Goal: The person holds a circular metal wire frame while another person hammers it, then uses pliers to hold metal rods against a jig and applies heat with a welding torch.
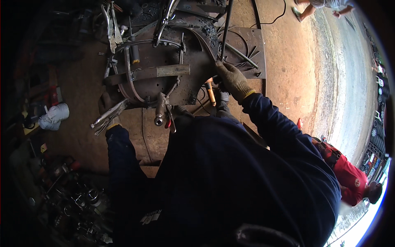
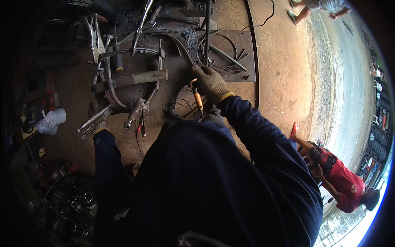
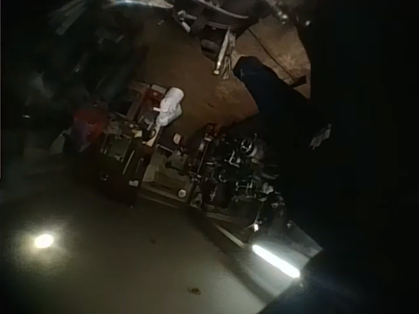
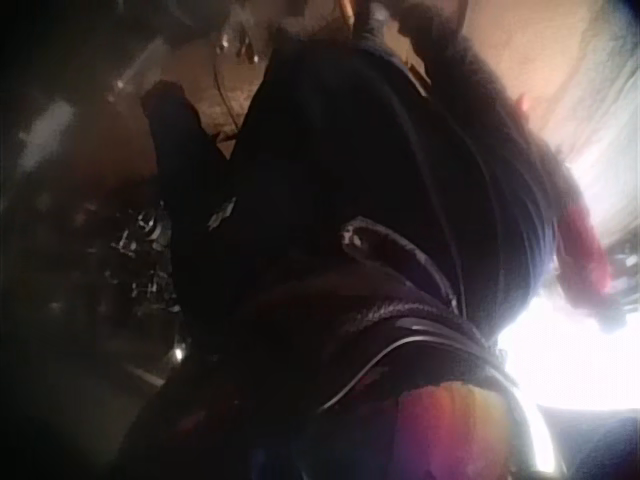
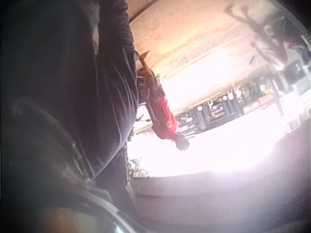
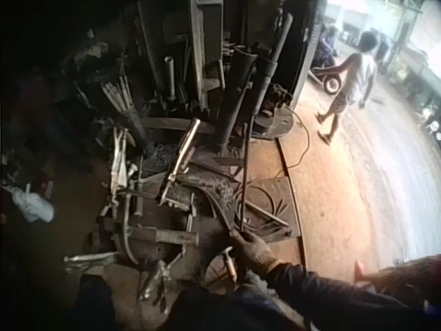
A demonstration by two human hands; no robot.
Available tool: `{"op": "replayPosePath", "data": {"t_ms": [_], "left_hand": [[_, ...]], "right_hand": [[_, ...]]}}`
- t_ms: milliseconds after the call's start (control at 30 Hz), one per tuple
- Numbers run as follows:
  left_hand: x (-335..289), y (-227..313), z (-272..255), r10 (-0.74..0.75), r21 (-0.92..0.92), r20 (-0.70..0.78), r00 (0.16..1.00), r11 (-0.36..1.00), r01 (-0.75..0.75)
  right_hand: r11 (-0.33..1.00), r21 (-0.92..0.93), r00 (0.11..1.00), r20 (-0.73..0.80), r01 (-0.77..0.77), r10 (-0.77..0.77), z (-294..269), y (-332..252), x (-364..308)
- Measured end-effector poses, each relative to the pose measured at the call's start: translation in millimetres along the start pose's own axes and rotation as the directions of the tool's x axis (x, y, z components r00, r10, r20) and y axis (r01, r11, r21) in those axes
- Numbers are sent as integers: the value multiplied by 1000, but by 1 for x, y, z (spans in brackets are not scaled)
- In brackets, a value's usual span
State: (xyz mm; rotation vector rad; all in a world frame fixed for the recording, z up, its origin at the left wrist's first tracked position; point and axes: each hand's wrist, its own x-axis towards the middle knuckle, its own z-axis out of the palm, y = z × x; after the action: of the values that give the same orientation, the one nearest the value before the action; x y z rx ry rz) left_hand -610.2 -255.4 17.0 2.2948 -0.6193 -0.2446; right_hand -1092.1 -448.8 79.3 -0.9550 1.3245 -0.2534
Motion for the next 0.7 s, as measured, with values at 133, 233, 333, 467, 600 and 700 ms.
{"op": "replayPosePath", "data": {"t_ms": [133,233,333,467,600,700], "left_hand": [[6,-38,-54,-188,-260,17,982,948,186],[-10,10,-85,-439,-222,-229,869,893,393],[-69,151,-123,-298,-17,-531,793,939,342],[-91,202,-191,449,302,-436,780,889,-344],[-147,312,-133,773,143,-30,633,630,-763],[-162,351,-85,930,80,295,220,205,-975]], "right_hand": [[981,-63,976,-115,181,-187,-7,15,-3],[960,-19,944,-174,281,-280,-25,26,-10],[935,56,931,-137,350,-340,-52,37,-22],[884,61,883,56,464,-467,-79,9,-50],[645,-249,691,292,722,-661,-100,-42,-70],[344,-288,448,540,894,-713,-99,-95,-79]]}}
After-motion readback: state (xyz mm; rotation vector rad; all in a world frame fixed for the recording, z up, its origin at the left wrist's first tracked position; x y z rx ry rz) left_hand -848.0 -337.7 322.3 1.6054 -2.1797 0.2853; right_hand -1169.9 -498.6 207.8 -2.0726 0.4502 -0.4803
